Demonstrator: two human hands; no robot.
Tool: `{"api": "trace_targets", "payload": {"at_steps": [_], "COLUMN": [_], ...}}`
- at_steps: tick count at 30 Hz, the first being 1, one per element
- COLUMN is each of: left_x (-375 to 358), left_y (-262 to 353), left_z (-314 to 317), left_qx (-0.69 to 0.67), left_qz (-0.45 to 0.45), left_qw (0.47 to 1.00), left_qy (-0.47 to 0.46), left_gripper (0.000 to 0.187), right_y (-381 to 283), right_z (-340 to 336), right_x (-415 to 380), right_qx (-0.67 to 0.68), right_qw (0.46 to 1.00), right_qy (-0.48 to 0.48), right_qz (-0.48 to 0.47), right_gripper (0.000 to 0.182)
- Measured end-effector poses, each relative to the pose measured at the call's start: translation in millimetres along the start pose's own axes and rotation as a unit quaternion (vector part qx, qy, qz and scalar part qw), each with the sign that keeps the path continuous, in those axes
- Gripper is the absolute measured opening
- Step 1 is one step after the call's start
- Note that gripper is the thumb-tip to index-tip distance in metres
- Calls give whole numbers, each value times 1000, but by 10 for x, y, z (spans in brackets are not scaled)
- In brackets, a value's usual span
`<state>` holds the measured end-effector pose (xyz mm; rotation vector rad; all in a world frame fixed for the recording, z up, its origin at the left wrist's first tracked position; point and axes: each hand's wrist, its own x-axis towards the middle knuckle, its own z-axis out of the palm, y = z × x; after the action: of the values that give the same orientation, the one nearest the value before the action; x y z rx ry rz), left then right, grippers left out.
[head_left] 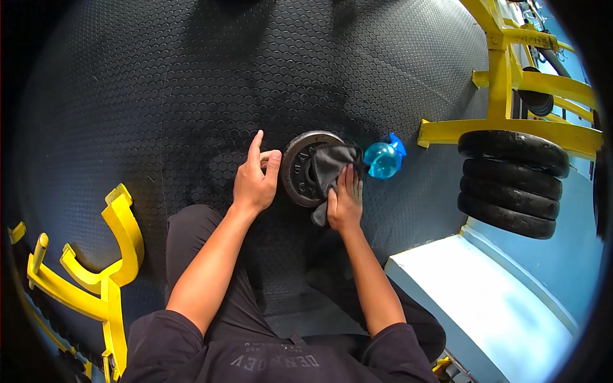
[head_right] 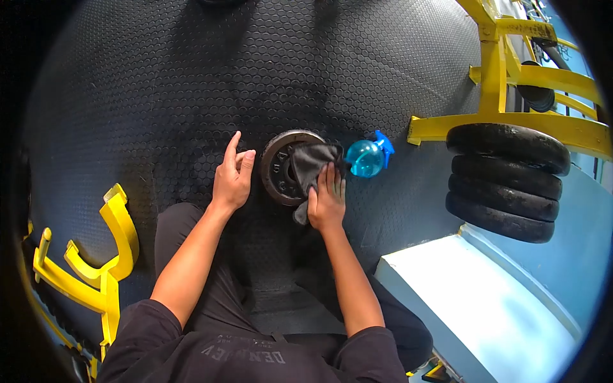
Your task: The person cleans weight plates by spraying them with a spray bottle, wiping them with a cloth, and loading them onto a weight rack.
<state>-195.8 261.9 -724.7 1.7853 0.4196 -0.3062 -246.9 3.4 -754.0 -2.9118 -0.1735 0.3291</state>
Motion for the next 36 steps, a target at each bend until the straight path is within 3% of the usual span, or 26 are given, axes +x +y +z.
{"api": "trace_targets", "payload": {"at_steps": [2, 4, 12, 17, 19, 20, 22, 26, 30, 32, 34, 36], "left_x": [-8, -23, -30, -22, -36, -31, -12, -5, -11, 6, 20, 67], "left_y": [-10, -11, -194, -177, -122, -132, -154, -124, -114, -56, -45, -165], "left_z": [13, 46, 168, 140, 104, 105, 103, 71, 40, -23, -34, 9], "left_qx": [4, 8, -31, -80, -24, -25, -49, -45, -4, -49, -65, -120], "left_qz": [-3, -7, 4, -21, -29, -18, -38, -31, 29, -22, -65, -21], "left_qw": [1000, 1000, 1000, 996, 998, 999, 997, 997, 997, 994, 990, 992], "left_qy": [-7, -19, -5, -13, -42, -44, -49, -53, -72, -98, -105, 18], "left_gripper": [72, 71, 66, 68, 69, 70, 72, 73, 77, 77, 66, 59], "right_y": [-104, -226, -135, 11, -20, -66, -154, -304, -618, -839, -994, -1082], "right_z": [26, 8, -210, -25, 77, 80, 80, 212, 362, 369, 364, 365], "right_x": [237, 437, 752, 516, 225, 111, -151, -607, -707, -520, -302, -49], "right_qx": [28, -37, -36, 28, 52, 54, 105, 38, 24, -6, -32, -7], "right_qw": [1000, 999, 985, 991, 996, 996, 994, 998, 996, 986, 985, 976], "right_qy": [-2, 12, -33, 31, 52, 51, 25, -41, -60, -80, -60, -75], "right_qz": [7, -10, -164, -128, -52, -58, 16, 1, -65, -145, -157, -206], "right_gripper": [67, 68, 66, 68, 69, 69, 70, 74, 66, 61, 58, 60]}}
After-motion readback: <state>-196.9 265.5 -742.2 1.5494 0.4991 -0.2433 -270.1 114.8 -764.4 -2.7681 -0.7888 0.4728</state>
